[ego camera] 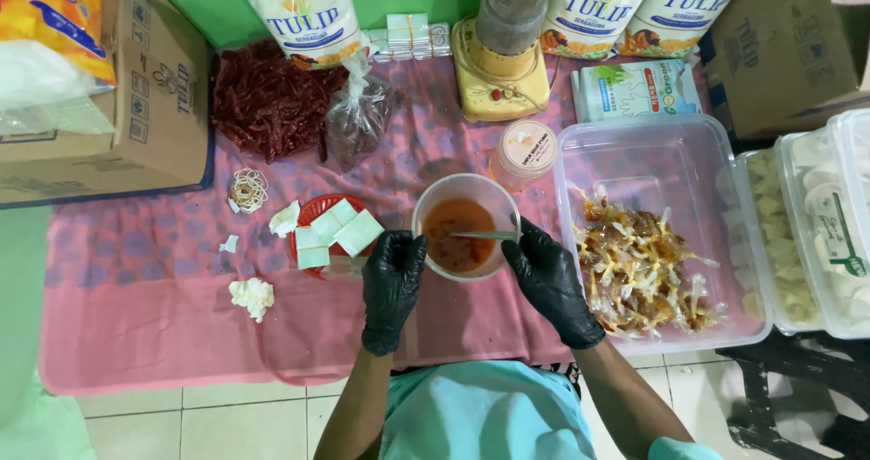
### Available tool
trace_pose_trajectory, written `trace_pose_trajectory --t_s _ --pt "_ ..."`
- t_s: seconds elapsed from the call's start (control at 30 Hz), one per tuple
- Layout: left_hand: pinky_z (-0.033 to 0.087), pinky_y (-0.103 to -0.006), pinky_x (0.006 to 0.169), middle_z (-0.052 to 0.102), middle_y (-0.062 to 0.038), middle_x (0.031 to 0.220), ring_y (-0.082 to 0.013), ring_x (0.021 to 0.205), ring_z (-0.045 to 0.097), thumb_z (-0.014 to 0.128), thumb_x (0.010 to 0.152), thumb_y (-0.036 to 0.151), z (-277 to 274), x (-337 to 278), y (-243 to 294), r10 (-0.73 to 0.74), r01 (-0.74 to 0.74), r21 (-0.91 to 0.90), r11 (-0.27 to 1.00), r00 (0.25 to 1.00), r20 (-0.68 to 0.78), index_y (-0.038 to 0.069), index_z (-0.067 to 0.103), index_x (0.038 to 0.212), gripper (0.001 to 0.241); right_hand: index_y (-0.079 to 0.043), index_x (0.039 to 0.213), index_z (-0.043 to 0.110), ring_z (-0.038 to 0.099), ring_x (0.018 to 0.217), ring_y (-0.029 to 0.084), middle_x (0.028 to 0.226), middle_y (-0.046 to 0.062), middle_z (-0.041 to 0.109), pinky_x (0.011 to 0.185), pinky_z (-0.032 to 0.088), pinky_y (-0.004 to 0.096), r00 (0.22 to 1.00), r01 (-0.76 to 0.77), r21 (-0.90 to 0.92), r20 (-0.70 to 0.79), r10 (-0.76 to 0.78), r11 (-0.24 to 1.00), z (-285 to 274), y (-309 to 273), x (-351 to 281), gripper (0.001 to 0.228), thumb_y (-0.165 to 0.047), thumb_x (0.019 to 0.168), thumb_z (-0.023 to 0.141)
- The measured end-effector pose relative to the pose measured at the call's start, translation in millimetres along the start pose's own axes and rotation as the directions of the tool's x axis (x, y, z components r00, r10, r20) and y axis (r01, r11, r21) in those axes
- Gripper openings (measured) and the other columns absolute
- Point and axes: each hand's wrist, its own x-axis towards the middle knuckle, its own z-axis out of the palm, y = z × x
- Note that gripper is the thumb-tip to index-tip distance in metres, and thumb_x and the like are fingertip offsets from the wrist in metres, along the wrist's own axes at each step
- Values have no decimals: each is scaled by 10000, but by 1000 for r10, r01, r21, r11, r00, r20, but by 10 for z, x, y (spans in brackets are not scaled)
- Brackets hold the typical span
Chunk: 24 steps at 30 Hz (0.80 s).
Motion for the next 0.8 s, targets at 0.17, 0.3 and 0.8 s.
trace_pose_trajectory --t_s 0.17,0.3,0.8 --pt "618 -418 813 761 -136 1000 -297 958 735 826 911 188 -462 253 -399 187 -155 167 974 963 -196 99 728 1120 247 -182 1353 696 750 858 246 879 95 776 831 601 398 997 82 28 -10 -82 996 -108 229 -18 438 -380 962 693" --pt "593 -325 666 715 78 905 -183 771 693 839 887 288 -768 400 -799 429 -218 611 761 875 -223 305 749 1081 215 -212 1356 697 733 846 247 846 76 766 823 587 395 993 110 3 -33 -110 994 -212 258 -89 383 -343 1001 636" --pt "501 -383 655 541 81 727 -232 686 619 559 1027 471 -575 719 -1401 479 -360 784 506 873 92 295 640 859 256 -177 1263 755 694 724 236 828 116 765 765 587 391 992 114 112 -61 -108 987 -275 50 -175 304 -295 1029 601"
